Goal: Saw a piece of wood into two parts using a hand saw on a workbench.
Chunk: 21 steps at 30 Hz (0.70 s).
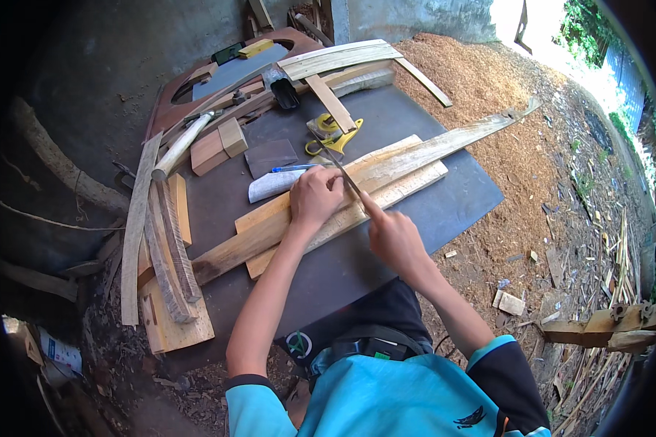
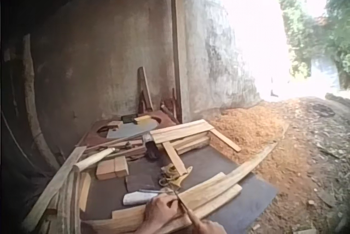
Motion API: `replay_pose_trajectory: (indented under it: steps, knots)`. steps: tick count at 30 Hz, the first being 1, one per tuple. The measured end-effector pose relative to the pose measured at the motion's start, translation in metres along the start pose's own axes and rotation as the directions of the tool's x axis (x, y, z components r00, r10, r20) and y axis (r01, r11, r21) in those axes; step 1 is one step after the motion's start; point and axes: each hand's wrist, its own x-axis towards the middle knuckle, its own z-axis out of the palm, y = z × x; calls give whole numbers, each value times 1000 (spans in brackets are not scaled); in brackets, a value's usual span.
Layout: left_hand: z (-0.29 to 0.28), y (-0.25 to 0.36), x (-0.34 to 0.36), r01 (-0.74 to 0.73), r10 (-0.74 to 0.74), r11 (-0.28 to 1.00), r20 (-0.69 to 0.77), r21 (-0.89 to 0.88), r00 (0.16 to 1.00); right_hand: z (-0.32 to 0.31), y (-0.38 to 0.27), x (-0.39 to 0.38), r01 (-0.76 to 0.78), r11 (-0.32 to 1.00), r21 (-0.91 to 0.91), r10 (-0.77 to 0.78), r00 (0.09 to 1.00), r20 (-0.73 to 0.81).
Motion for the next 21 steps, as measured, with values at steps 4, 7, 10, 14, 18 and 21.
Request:
replay_pose_trajectory:
  steps: [4,7,10,14,18,21]
  knots:
    - [5,-3,4,-1,0,1000,-26,-24,1000,-11,1,-15,5,1000,-16,-4,998,57]
    - [2,-2,2,-22,21,999,-29,-30,999,-5,-8,11,-102,992,-68,109,987,118]
    - [2,-11,-2,-30,27,998,-64,-51,998,-17,-9,-28,-50,999,4,49,996,81]
    - [2,-2,1,24,-23,999,26,-34,999,-56,-8,-50,-45,999,-15,46,996,73]
    - [-1,-2,1,55,-54,998,34,-39,998,-51,-6,-35,-41,993,108,52,994,-96]
    - [2,-5,2,35,-34,998,21,-49,999,-29,3,-32,-31,994,103,29,999,27]
